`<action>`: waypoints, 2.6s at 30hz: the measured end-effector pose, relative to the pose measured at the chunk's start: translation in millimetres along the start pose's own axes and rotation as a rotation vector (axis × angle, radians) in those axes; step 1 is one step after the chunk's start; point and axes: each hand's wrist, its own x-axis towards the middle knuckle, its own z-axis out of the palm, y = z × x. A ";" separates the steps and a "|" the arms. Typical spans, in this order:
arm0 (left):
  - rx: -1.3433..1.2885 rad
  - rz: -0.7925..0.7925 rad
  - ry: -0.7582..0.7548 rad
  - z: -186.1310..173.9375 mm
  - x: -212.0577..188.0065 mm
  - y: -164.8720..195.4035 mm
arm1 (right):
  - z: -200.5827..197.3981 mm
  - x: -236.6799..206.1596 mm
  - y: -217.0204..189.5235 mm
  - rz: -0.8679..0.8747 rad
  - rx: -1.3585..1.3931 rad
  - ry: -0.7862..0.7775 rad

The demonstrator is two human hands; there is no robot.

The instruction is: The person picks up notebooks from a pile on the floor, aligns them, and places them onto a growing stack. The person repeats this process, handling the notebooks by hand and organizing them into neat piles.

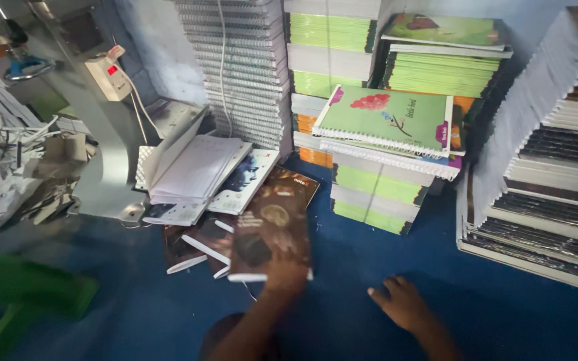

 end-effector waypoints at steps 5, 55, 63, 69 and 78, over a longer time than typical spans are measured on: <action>-0.339 -0.011 -0.111 -12.1 -9.1 10.4 | 2.9 -13.1 11.6 -0.247 -0.145 0.068; -0.420 -0.636 -0.081 11.3 -6.5 -62.2 | -110.5 46.8 -100.2 0.190 0.152 0.137; -0.204 -0.480 -0.022 13.3 5.4 -44.3 | -115.6 43.4 -105.6 0.167 0.191 0.117; -0.178 -0.235 0.003 11.2 9.6 -13.8 | -115.4 42.0 -108.1 0.134 0.168 0.109; -0.073 0.104 -0.161 15.4 7.4 5.1 | -108.2 44.0 -104.7 0.164 0.180 0.094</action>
